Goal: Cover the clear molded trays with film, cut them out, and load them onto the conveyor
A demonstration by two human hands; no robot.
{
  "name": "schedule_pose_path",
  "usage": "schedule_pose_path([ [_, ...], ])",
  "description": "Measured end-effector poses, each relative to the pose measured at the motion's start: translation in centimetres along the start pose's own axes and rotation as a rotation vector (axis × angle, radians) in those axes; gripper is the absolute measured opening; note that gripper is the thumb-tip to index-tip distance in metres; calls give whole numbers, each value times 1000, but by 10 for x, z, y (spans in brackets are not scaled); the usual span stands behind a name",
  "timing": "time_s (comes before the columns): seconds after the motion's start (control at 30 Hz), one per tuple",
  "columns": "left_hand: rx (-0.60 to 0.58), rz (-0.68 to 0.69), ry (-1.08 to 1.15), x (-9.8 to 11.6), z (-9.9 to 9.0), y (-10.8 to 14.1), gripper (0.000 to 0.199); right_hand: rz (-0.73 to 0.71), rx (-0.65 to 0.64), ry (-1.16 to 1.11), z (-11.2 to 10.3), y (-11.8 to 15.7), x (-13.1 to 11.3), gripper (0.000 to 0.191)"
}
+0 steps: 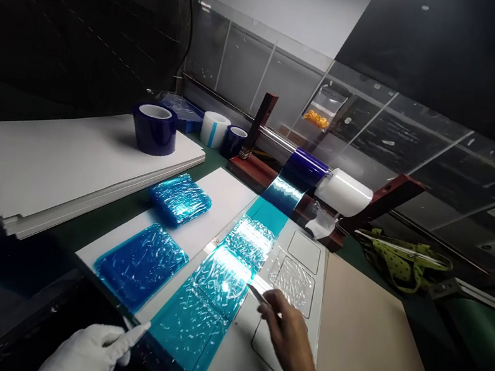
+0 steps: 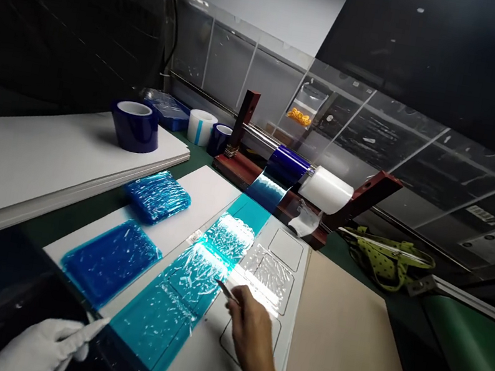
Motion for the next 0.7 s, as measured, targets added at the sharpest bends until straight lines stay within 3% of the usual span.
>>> schedule_pose_path([
  [0.1,-97,-40,171,0,15,3,54,-63,-36,-120,33,-16,-28,12],
  [0.23,-117,16,294,6,33,2,53,-43,-26,-22,60,-36,-47,9],
  [0.4,-156,40,349,1,39,3,54,-20,-13,65,67,-39,-47,13],
  [0.7,-195,91,337,5,21,11,55,26,-2,165,66,-36,-51,11],
])
Point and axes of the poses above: each hand's wrist, its own y-axis away from the middle knuckle, its own z-axis out of the palm, x = y × z, the point moved 2 cm from there along -y, towards the middle knuckle, and after that the axes turned 2 degrees about -x, right-handed, at the moved point
